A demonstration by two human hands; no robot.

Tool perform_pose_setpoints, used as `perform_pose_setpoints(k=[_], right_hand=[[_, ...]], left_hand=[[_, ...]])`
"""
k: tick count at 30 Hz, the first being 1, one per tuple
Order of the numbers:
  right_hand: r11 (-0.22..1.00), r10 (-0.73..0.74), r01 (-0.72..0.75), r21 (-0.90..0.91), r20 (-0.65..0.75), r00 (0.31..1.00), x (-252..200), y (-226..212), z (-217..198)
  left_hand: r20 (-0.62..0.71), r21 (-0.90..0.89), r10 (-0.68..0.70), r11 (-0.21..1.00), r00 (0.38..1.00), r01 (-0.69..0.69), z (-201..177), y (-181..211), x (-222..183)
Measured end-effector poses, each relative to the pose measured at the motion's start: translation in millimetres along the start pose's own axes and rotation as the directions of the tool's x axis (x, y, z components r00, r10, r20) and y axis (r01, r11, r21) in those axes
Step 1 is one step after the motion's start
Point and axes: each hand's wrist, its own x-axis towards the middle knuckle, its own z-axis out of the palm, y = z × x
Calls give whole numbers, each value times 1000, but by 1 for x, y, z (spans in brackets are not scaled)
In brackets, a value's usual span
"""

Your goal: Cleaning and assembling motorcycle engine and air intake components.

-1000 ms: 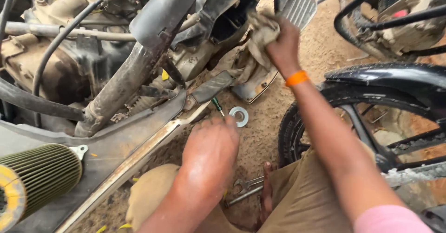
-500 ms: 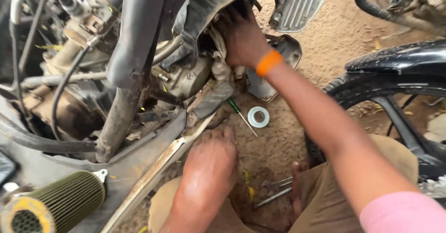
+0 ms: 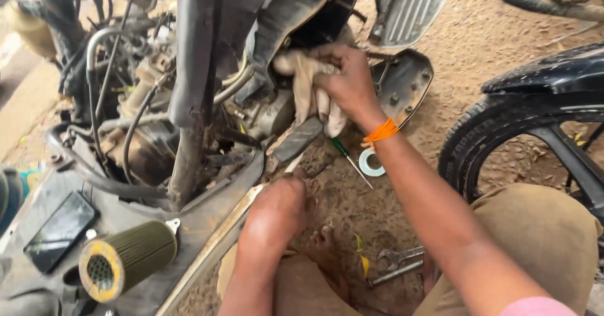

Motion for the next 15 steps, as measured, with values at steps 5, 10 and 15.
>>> perform_pose_setpoints(k=[5, 10, 15], right_hand=[[631, -501, 270, -727, -116, 858, -32, -34, 62], [928, -102, 137, -347, 118, 988, -21, -7, 26], [988, -33, 7, 154, 166, 986, 16, -3, 4]], left_hand=[[-137, 17, 66, 998, 988, -64, 27, -21, -4], [-256, 32, 166, 986, 952, -163, 37, -21, -1], [-9, 17, 25, 1000, 1000, -25, 5, -4, -3]])
